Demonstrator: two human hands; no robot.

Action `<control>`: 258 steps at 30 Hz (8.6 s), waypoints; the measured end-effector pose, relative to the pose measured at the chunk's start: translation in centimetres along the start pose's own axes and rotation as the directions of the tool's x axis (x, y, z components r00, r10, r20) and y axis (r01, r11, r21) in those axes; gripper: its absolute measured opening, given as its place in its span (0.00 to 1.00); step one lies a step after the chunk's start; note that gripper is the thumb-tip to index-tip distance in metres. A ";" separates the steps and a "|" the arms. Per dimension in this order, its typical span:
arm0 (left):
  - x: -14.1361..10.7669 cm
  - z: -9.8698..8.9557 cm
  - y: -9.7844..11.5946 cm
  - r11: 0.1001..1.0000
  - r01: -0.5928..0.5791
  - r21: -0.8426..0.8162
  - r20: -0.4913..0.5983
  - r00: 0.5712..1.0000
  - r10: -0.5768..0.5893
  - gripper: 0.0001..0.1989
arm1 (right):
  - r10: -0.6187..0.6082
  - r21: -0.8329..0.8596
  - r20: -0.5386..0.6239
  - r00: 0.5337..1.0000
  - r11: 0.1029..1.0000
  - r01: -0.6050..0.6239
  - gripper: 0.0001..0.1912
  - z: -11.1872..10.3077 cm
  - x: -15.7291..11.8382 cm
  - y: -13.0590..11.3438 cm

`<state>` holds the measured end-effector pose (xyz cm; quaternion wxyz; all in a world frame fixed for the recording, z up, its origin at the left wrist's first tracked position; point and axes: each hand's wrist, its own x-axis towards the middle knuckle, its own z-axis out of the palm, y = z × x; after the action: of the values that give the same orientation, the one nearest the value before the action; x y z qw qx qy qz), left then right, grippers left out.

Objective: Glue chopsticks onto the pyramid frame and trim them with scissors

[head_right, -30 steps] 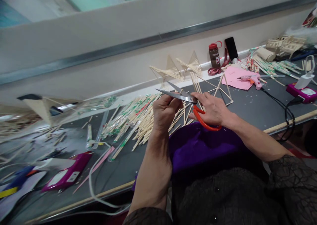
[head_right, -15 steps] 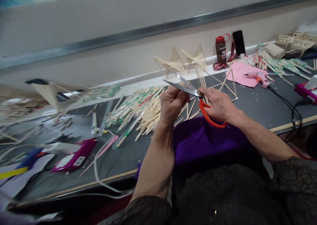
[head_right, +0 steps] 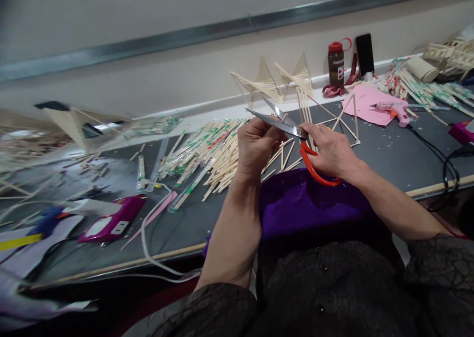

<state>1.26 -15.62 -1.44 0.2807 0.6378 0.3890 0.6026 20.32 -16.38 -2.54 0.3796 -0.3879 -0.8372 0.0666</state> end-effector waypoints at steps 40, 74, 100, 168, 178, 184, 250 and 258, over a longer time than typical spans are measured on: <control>-0.1 -0.8 0.5 0.997 0.069 -0.046 0.127 0.990 -0.063 0.23 | -0.010 0.034 0.103 0.995 0.999 0.006 0.17 -0.3 0.2 -0.3; -0.2 -1.6 0.7 1.000 0.003 0.025 0.111 0.994 -0.005 0.07 | 0.001 0.061 0.069 0.998 0.998 -0.005 0.34 0.3 -0.1 -0.5; -0.2 -0.4 1.4 0.979 0.150 -0.140 0.013 0.989 -0.150 0.12 | -0.012 0.047 0.054 0.998 0.999 0.010 0.21 0.3 0.2 -0.5; -0.4 -0.8 0.9 0.993 0.113 -0.039 0.174 0.979 -0.104 0.26 | 0.034 0.022 0.086 0.996 0.999 -0.036 0.15 -0.5 -0.2 -0.6; -0.2 -0.9 0.5 0.973 0.188 -0.133 0.100 0.979 -0.176 0.12 | 0.105 -0.012 0.168 0.980 0.994 -0.105 0.18 -0.5 0.1 -1.0; -0.2 -1.0 0.7 0.976 0.201 -0.078 0.107 0.975 -0.193 0.15 | 0.100 -0.011 0.156 0.983 0.995 -0.099 0.27 -0.3 -0.1 -1.0; -0.6 -0.6 0.8 0.996 0.088 0.025 0.150 0.984 -0.091 0.14 | 0.034 0.048 0.114 0.993 0.998 -0.039 0.32 0.0 -0.5 -0.3; -0.8 -0.1 1.2 0.996 0.090 -0.017 0.160 0.983 -0.086 0.11 | -0.009 0.078 0.058 0.998 0.997 0.004 0.28 0.4 -0.6 0.1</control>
<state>1.33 -16.95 -0.88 0.3449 0.6627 0.3860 0.5412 20.38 -16.69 -3.18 0.3703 -0.3679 -0.8459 0.1092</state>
